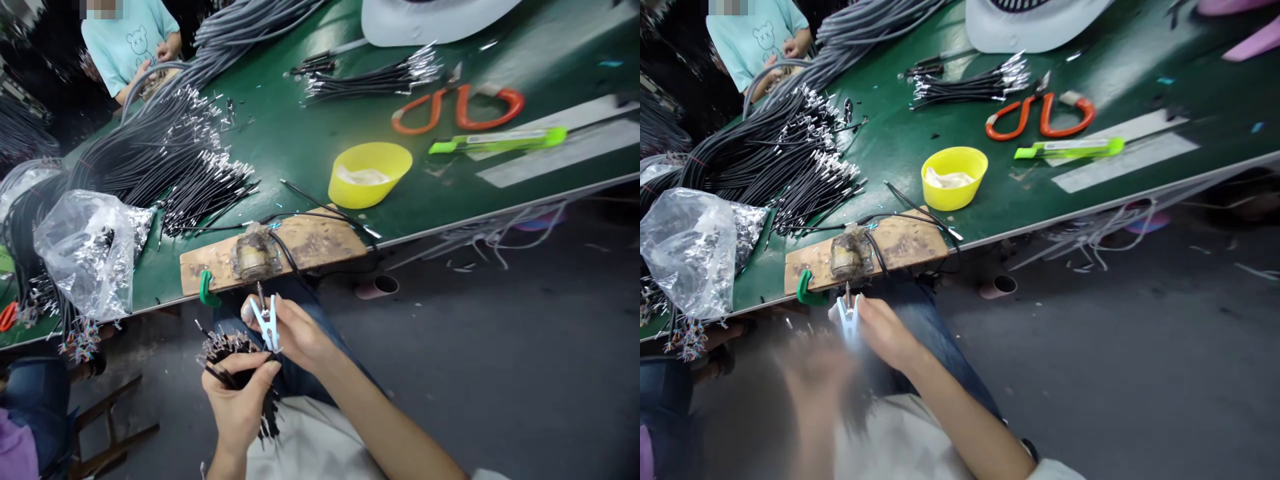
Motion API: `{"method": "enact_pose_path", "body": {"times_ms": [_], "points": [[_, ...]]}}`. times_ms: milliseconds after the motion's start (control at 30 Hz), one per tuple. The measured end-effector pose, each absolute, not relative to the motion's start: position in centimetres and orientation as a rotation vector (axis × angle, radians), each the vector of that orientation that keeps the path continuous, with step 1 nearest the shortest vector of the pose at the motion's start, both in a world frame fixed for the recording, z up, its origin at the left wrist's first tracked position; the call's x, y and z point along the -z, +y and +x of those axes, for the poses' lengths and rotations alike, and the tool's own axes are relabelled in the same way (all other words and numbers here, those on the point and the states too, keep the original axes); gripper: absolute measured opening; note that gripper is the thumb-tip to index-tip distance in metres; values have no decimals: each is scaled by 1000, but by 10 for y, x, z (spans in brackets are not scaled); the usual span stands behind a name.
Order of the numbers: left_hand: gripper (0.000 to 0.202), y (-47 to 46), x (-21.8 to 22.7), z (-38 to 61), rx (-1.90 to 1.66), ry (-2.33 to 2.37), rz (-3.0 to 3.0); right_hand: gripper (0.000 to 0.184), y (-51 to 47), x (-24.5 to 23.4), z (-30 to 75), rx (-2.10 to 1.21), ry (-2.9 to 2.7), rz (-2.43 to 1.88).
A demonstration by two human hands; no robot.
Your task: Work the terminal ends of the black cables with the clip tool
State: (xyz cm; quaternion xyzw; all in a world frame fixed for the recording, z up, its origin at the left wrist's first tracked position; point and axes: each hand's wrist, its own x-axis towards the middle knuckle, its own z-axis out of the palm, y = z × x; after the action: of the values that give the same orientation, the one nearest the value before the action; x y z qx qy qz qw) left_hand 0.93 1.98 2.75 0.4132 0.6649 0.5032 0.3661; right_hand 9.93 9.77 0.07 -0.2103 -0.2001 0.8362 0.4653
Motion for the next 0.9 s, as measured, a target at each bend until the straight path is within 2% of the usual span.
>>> {"method": "enact_pose_path", "body": {"times_ms": [167, 300, 400, 533, 667, 900], "points": [[3, 12, -25, 6, -1208, 1701, 1103, 49, 97, 18, 104, -2006, -527, -572], [6, 4, -20, 2, -1180, 1705, 1044, 41, 85, 30, 120, -1741, -803, -697], [7, 1, -16, -1, -1149, 1722, 1004, 32, 72, 25, 133, -1460, -1250, -692], [11, 1, -12, -5, -1054, 1717, 1008, 8, 60, 7, 138, -1041, -1628, -749], [13, 6, -10, -7, -971, 1648, 1004, 19, 56, 2, 133, -797, -1687, -797], [25, 12, -6, -2, -968, 1573, 806, 22, 46, 16, 124, -552, -1774, -855]]}}
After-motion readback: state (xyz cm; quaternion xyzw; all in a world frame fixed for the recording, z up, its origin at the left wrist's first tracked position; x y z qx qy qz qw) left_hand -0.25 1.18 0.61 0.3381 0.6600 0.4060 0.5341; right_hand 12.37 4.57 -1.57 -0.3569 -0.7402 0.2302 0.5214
